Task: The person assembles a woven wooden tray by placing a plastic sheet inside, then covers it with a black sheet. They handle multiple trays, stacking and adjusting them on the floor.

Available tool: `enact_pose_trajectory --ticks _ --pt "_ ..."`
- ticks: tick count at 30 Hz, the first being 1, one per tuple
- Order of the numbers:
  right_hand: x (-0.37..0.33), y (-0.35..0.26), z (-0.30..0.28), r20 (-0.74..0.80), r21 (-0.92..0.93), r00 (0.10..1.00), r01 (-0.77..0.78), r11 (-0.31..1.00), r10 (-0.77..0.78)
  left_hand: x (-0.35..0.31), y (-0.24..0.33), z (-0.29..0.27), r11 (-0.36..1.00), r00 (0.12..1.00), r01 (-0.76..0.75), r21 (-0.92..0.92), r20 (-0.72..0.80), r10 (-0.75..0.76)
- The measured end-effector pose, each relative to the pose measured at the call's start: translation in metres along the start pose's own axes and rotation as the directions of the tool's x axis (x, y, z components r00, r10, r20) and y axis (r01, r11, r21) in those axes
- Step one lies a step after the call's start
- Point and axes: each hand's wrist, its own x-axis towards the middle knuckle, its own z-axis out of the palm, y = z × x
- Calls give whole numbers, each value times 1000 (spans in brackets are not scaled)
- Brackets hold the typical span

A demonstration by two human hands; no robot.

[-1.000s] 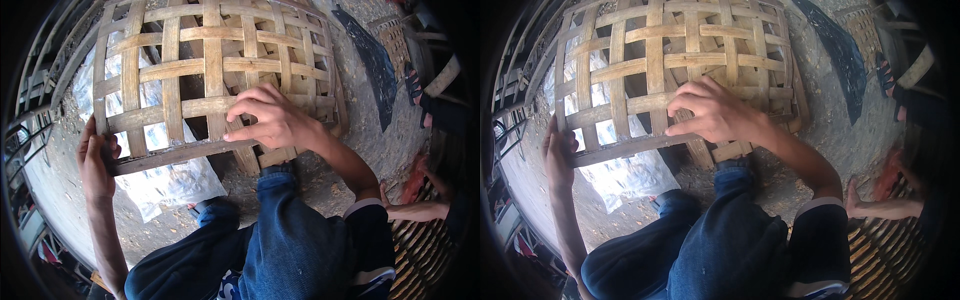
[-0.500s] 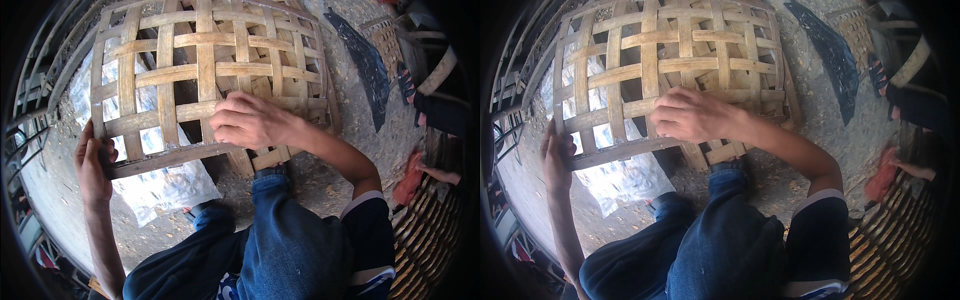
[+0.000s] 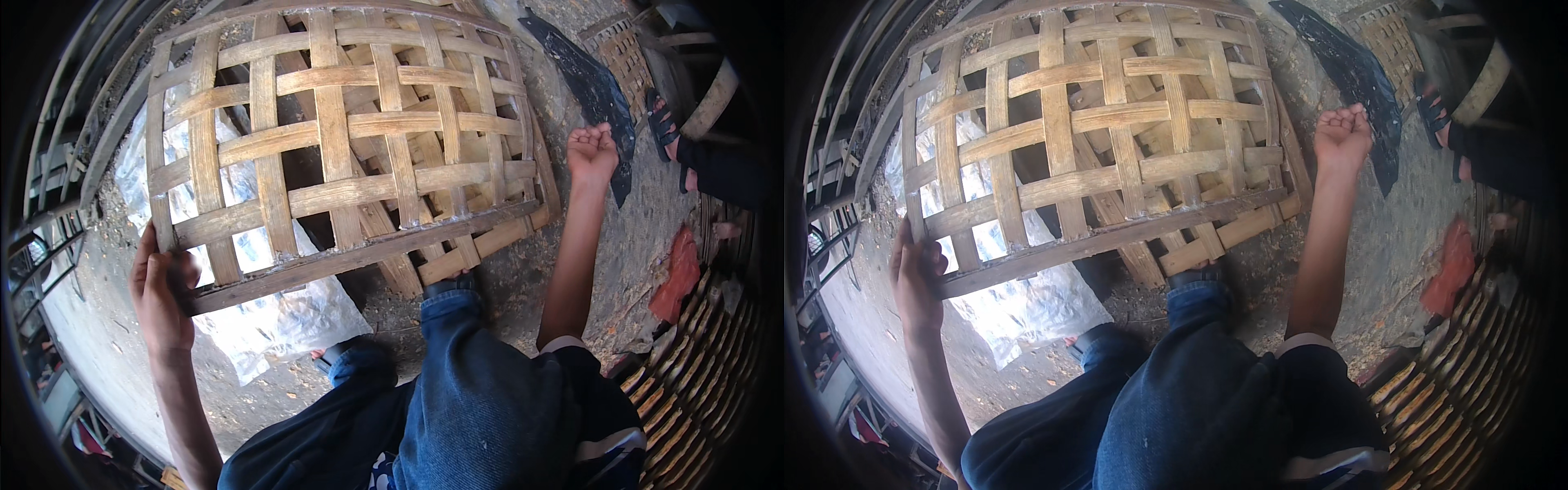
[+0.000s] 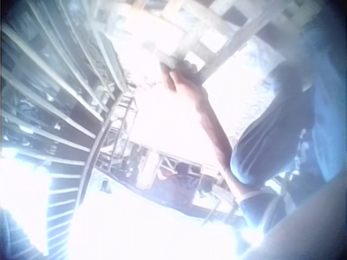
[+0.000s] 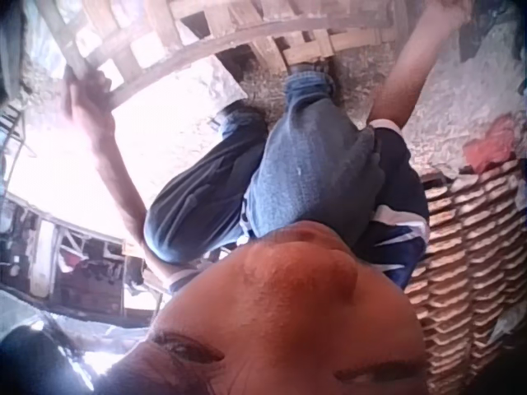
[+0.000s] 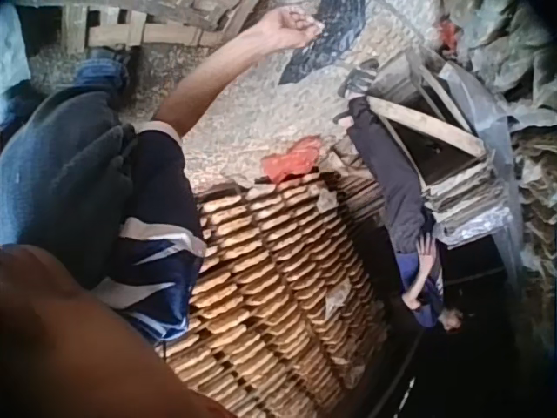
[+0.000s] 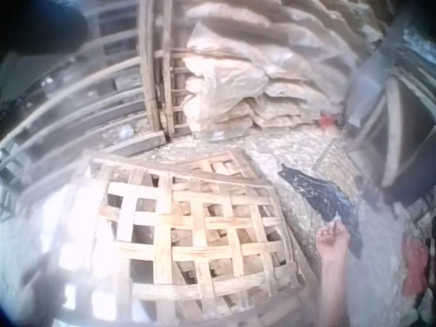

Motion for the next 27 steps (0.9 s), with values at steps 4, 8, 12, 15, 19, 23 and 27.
enact_pose_trajectory --ticks 4,8,12,15,19,23,27 --pt "-9 3 -21 63 -36 998 4 999 -2 5 -3 -17 1000 998 -7 15 64 6" --pt "-28 30 29 -115 -210 975 163 964 -190 2 -3 -15 1000 999 -17 10 27 17" --pt "-10 34 33 31 -81 993 120 989 -118 1 -5 -13 999 999 -33 0 24 33" --pt "19 34 26 224 71 972 56 996 -71 3 -5 -15 1000 998 -25 5 60 25" --pt "24 55 48 135 -117 989 83 990 -67 0 -4 -15 1000 999 -20 12 32 19" --pt "3 83 62 197 -660 967 254 707 -164 1 -8 -17 1000 999 -24 -8 29 24" --pt "-4 94 42 449 -831 889 452 326 -88 3 -7 -18 1000 999 -19 -5 51 19"
